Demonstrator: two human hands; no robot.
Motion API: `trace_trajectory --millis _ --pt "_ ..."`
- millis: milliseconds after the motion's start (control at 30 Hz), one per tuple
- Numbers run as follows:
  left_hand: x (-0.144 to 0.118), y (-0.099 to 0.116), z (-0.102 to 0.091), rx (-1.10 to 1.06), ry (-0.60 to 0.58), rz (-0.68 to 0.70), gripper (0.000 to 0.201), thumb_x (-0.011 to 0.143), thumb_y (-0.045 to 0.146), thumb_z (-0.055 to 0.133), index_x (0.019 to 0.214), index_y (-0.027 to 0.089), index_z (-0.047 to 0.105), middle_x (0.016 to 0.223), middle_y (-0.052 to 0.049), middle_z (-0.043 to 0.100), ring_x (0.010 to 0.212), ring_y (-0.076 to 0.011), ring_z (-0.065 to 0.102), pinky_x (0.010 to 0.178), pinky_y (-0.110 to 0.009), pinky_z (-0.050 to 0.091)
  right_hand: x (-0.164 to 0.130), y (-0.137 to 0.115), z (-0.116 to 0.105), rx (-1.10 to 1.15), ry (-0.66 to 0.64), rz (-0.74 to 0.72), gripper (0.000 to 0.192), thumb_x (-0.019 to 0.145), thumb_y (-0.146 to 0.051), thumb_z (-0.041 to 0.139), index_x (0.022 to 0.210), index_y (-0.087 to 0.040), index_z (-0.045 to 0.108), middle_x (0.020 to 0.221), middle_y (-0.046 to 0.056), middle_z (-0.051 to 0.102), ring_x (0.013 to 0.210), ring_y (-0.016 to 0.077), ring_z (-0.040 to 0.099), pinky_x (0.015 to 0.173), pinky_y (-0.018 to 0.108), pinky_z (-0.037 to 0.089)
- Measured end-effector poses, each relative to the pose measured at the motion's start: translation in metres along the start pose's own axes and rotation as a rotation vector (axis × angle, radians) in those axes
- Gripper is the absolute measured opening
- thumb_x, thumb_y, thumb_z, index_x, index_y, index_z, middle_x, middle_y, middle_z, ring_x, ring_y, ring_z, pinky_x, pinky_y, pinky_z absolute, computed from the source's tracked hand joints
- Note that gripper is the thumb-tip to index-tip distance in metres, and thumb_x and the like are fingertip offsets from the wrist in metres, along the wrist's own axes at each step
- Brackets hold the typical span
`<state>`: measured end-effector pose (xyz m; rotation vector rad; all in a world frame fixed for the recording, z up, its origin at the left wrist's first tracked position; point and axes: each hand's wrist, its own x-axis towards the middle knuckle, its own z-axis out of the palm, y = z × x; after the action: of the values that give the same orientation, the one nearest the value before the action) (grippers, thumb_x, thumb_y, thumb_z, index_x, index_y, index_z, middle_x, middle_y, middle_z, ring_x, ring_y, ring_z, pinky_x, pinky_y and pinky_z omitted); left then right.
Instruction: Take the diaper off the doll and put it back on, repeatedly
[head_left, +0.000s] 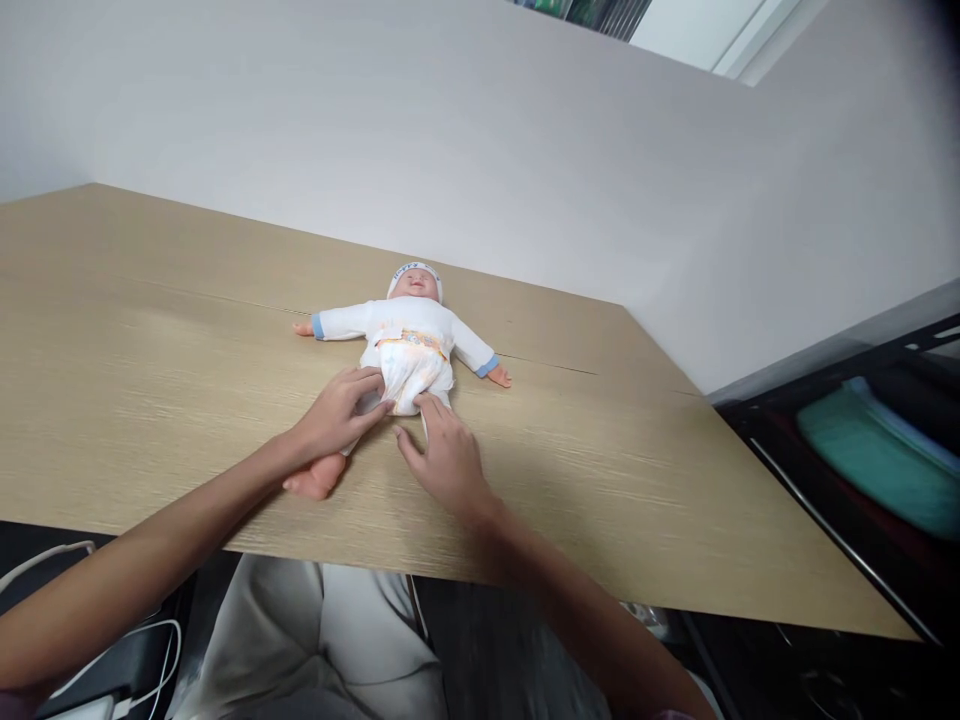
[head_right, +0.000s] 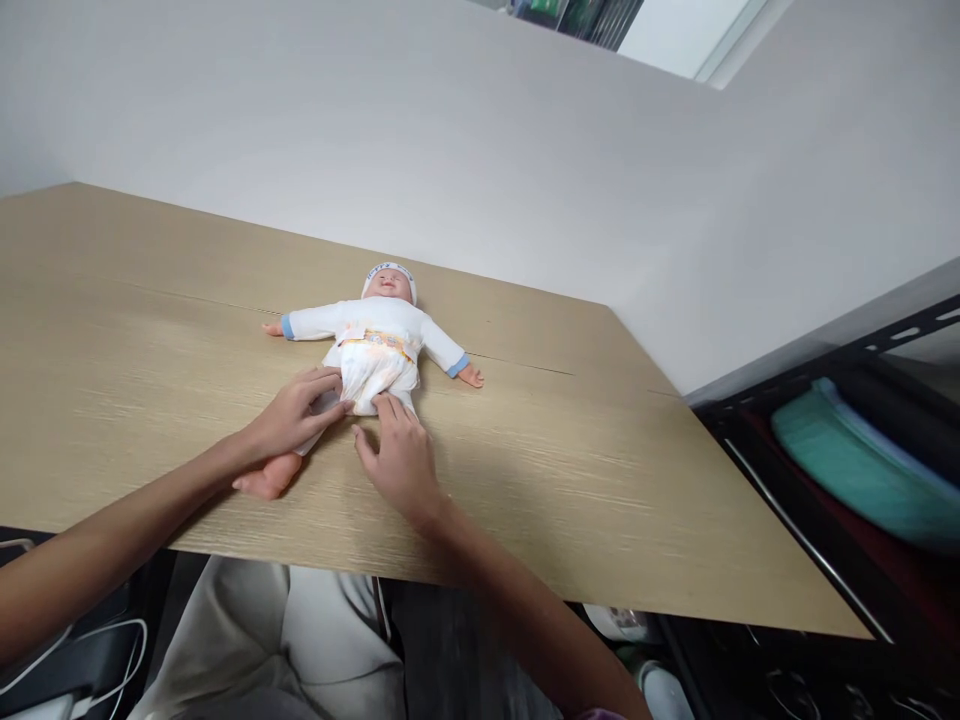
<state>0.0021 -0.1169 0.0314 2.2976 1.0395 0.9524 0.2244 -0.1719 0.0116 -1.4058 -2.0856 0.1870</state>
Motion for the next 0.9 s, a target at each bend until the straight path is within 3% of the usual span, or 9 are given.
trace_trajectory --millis 100,233,433,600,733,900 --pt "0.001 0.0 -0.001 -0.035 -0.018 -0.065 0.032 0.108 0.047 0.064 0.088 0.024 0.056 0.089 -0.002 0.061 0.092 -0.0264 0.056 0.085 -0.039 0.043 0.003 0.001 0.001 0.017 -0.002 0.091 0.031 0.106 -0.038 0.069 0.131 -0.019 0.066 0.119 0.015 0.081 0.114 0.0364 0.078 0.096 0.045 0.061" --pt "0.002 -0.005 0.003 -0.16 0.046 -0.18 0.031 0.098 0.048 0.077 0.098 0.024 0.058 0.09 0.001 0.06 0.085 -0.0222 0.054 0.08 -0.036 0.04 0.006 0.004 0.002 0.137 0.056 0.197 0.034 0.102 -0.043 0.071 0.128 -0.023 0.061 0.117 0.012 0.082 0.1 0.0329 0.079 0.085 0.041 0.058" --pt "0.002 -0.024 0.014 -0.446 0.191 -0.267 0.054 0.086 0.047 0.093 0.102 0.026 0.047 0.097 0.004 0.051 0.082 -0.0163 0.047 0.077 -0.033 0.041 0.008 0.011 -0.009 0.346 0.168 0.285 0.042 0.097 -0.048 0.075 0.126 -0.025 0.056 0.113 0.007 0.084 0.076 0.0239 0.072 0.074 0.037 0.052" --pt "0.001 -0.024 0.016 -0.499 0.266 -0.396 0.063 0.074 0.045 0.101 0.109 0.025 0.052 0.112 -0.001 0.064 0.089 -0.0185 0.061 0.081 -0.034 0.048 0.007 0.014 -0.018 0.313 0.169 0.334 0.036 0.098 -0.055 0.079 0.114 -0.027 0.062 0.105 0.004 0.087 0.074 0.0238 0.07 0.076 0.038 0.05" --pt "-0.001 -0.016 0.01 -0.401 0.19 -0.4 0.055 0.078 0.052 0.099 0.112 0.023 0.067 0.116 -0.005 0.074 0.099 -0.0241 0.07 0.088 -0.037 0.051 0.007 0.013 -0.019 0.26 0.156 0.322 0.032 0.098 -0.055 0.08 0.106 -0.026 0.068 0.101 0.004 0.088 0.075 0.0244 0.073 0.081 0.04 0.052" --pt "0.0 -0.009 0.0 -0.263 0.033 -0.364 0.046 0.09 0.065 0.089 0.094 0.021 0.074 0.086 0.0 0.07 0.078 -0.0202 0.059 0.075 -0.035 0.043 0.009 0.011 -0.024 0.236 0.118 0.308 0.033 0.099 -0.059 0.076 0.102 -0.026 0.075 0.101 0.005 0.089 0.077 0.0255 0.074 0.085 0.041 0.054"
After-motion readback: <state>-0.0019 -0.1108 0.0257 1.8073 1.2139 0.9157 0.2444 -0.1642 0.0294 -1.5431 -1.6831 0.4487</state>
